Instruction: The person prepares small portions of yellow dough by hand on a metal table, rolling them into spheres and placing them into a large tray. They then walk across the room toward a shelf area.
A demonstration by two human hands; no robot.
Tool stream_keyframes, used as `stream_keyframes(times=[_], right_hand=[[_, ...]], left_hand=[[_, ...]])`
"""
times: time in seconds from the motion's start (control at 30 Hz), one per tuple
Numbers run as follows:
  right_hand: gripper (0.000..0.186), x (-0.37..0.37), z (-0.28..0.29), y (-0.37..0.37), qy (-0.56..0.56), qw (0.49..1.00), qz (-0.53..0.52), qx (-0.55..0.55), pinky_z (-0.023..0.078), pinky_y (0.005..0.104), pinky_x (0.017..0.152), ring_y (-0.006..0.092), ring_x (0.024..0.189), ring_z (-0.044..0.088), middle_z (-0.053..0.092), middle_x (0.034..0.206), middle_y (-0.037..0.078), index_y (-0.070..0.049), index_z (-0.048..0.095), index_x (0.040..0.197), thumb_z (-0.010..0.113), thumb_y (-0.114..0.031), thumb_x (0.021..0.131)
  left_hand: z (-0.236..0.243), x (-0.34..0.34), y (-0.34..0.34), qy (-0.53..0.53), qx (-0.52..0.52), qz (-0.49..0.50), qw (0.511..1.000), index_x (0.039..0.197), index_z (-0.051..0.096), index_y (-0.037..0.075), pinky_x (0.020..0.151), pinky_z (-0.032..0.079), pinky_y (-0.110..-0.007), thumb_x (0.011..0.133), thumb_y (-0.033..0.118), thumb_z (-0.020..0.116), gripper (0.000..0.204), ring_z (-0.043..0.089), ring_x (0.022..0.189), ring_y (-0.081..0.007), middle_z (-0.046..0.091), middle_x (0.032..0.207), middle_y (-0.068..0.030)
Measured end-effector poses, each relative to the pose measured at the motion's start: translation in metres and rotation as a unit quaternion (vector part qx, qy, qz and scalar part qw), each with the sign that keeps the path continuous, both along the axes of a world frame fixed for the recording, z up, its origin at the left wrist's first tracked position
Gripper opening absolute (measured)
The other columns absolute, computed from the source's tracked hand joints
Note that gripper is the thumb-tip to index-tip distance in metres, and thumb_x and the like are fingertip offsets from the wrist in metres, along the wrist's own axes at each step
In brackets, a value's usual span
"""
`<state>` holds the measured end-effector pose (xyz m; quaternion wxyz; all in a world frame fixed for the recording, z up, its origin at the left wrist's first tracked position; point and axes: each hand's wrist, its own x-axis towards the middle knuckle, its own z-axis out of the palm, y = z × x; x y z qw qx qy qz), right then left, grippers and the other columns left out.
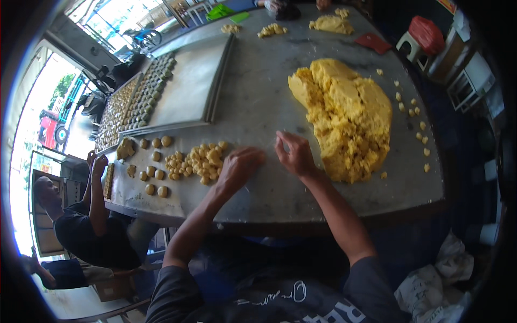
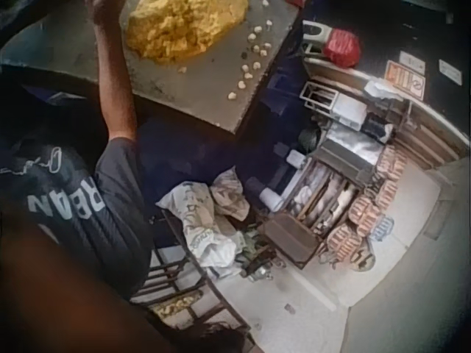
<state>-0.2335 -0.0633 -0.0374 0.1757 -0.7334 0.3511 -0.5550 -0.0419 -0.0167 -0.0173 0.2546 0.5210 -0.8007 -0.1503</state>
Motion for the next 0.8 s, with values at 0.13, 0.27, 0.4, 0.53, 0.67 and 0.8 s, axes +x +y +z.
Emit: stream_keyframes(times=[0.13, 0.27, 0.4, 0.53, 0.67, 0.8], right_hand=[[0.014, -0.004, -0.009, 0.002, 0.016, 1.000, -0.002, 0.003, 0.051, 0.0393, 0.062, 0.0332, 0.069, 0.064, 0.065, 0.078, 0.018, 0.002, 0.062, 0.092, 0.060, -0.002, 0.079], [0.016, -0.005, -0.010, -0.003, -0.015, 1.000, 0.004, 0.003, 0.051, 0.0389, 0.062, 0.0329, 0.068, 0.064, 0.064, 0.076, 0.017, 0.003, 0.061, 0.094, 0.059, -0.003, 0.079], [0.019, -0.005, -0.010, -0.001, -0.004, 1.000, 0.013, 0.017, 0.052, 0.0356, 0.064, 0.0295, 0.070, 0.066, 0.065, 0.080, 0.018, 0.005, 0.060, 0.100, 0.059, -0.004, 0.083], [0.023, -0.010, -0.005, -0.003, -0.018, 1.000, 0.005, 0.011, 0.052, 0.0379, 0.065, 0.0329, 0.073, 0.064, 0.064, 0.085, 0.019, 0.005, 0.058, 0.102, 0.058, -0.002, 0.080], [0.025, -0.005, -0.005, -0.007, -0.055, 0.998, -0.013, -0.028, 0.052, 0.0391, 0.068, 0.0336, 0.074, 0.064, 0.063, 0.086, 0.020, 0.007, 0.057, 0.104, 0.058, 0.001, 0.080], [0.026, -0.008, 0.001, -0.009, -0.026, 0.997, -0.043, -0.052, 0.052, 0.0395, 0.073, 0.0348, 0.081, 0.063, 0.063, 0.090, 0.020, 0.007, 0.056, 0.105, 0.059, 0.001, 0.080]], left_hand=[[0.003, -0.004, 0.017, -0.172, -0.026, -0.044, 0.984, 0.122, 0.059, 0.011, 0.111, 0.019, -0.056, 0.086, 0.020, 0.063, 0.037, 0.031, 0.136, -0.0347, 0.051, 0.135, -0.0131], [0.022, 0.002, 0.014, -0.132, -0.057, 0.001, 0.990, 0.128, 0.053, 0.014, 0.112, 0.013, -0.057, 0.088, 0.026, 0.061, 0.043, 0.023, 0.139, -0.0372, 0.041, 0.143, -0.0122], [0.056, 0.016, -0.021, -0.044, -0.187, 0.119, 0.974, 0.130, 0.051, 0.015, 0.112, 0.011, -0.057, 0.091, 0.031, 0.058, 0.043, 0.023, 0.138, -0.0376, 0.041, 0.141, -0.0127], [0.089, -0.005, -0.063, 0.001, -0.342, 0.178, 0.923, 0.133, 0.047, 0.016, 0.113, 0.009, -0.056, 0.093, 0.034, 0.053, 0.044, 0.020, 0.139, -0.0372, 0.038, 0.143, -0.0128], [0.036, -0.027, -0.089, -0.032, -0.354, 0.203, 0.912, 0.139, 0.038, 0.016, 0.110, 0.000, -0.062, 0.092, 0.037, 0.052, 0.053, 0.009, 0.142, -0.0382, 0.025, 0.149, -0.0134], [-0.020, -0.043, -0.073, -0.134, -0.208, 0.186, 0.951, 0.145, 0.029, 0.019, 0.108, -0.006, -0.063, 0.090, 0.041, 0.054, 0.064, -0.001, 0.142, -0.0405, 0.011, 0.154, -0.0139]])
